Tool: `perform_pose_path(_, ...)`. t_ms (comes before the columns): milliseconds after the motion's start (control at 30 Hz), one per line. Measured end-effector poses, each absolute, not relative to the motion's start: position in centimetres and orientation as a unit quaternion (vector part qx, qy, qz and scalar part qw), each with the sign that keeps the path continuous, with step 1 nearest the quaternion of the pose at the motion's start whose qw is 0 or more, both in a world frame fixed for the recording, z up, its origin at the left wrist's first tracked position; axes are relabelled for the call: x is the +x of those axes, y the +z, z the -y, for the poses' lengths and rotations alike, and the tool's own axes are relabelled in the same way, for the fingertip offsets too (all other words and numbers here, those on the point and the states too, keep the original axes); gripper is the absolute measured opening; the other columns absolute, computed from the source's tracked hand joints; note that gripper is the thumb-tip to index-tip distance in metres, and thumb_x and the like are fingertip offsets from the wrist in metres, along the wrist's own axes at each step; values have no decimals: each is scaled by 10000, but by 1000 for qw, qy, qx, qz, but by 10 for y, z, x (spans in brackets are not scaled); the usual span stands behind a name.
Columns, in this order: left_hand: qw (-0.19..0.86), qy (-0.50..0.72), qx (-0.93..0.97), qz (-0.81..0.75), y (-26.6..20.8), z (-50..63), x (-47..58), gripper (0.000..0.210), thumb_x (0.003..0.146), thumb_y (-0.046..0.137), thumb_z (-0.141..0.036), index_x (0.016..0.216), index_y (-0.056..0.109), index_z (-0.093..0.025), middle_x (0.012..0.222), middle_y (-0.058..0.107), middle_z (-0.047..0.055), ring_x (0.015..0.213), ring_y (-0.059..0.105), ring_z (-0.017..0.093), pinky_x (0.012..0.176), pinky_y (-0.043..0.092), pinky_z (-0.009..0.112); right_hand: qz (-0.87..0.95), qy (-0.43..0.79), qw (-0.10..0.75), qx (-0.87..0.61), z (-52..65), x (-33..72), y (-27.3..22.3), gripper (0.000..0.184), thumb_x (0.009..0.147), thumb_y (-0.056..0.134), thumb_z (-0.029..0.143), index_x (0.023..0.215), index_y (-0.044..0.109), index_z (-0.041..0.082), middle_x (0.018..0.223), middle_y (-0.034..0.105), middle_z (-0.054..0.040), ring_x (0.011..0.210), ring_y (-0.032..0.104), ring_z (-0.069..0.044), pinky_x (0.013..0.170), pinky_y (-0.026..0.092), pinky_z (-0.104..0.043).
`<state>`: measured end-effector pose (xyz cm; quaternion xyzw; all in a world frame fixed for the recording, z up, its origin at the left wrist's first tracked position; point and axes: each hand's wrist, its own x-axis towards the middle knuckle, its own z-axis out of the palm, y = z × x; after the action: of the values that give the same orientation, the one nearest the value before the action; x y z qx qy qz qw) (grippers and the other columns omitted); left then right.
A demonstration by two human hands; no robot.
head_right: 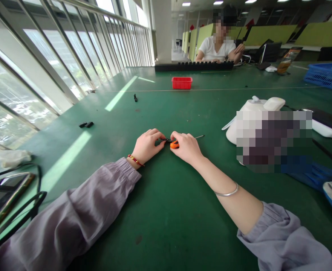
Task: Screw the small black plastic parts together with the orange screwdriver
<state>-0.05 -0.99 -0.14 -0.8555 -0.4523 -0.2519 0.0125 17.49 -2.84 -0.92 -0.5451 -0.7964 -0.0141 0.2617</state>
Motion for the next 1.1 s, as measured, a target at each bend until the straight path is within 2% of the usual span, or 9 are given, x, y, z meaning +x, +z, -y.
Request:
perform_pose_path(233,-3,-266,-850,455,-3,9,-1,102,816,555,-232,835,651,-201,873,632,34,827,571,176,710,453,298,778,-4,282,-562,26,177,-9,206,712,588,237,912,539,218,710,620,1,590,529,-174,610,365,-285)
perform_pose_path(400,-41,-288,-839,461,-4,7,-2,98,808,568,-243,827,657,-207,844,625,20,789,578,159,666,447,276,797,23,269,-541,20,184,-11,183,760,621,274,931,627,210,856,703,-30,766,629,-210,744,403,-329)
perform_pose_path(533,-87,-330,-814,470,-5,5,-3,119,815,568,-271,832,662,-201,861,627,15,753,585,140,652,455,262,803,33,263,-533,17,187,-11,132,785,629,290,889,674,222,926,727,-27,842,648,-223,780,401,-345)
perform_pose_path(633,-141,-365,-807,443,-4,2,-5,113,802,584,-263,832,663,-187,899,641,24,795,603,140,706,484,262,803,37,263,-534,17,188,-10,127,788,622,274,889,685,228,924,731,-24,847,651,-219,786,398,-347)
perform_pose_path(733,-177,-362,-832,382,-4,0,-7,89,779,617,-242,818,676,-188,990,658,39,932,612,161,862,484,298,802,43,262,-536,17,187,-9,127,786,612,267,883,686,231,901,733,-13,826,652,-208,781,398,-343)
perform_pose_path(833,-176,-319,-861,356,-4,-2,-8,88,773,636,-255,807,696,-200,1058,669,39,985,606,181,940,455,349,799,45,260,-540,16,187,-9,131,780,607,284,878,681,237,890,734,-3,796,646,-203,772,400,-341)
perform_pose_path(1100,-124,-290,-863,395,-8,-2,-6,122,793,603,-245,834,709,-202,985,681,29,927,600,181,881,473,329,800,43,257,-541,12,187,-9,128,772,609,305,861,665,232,822,725,-5,754,640,-201,767,402,-335)
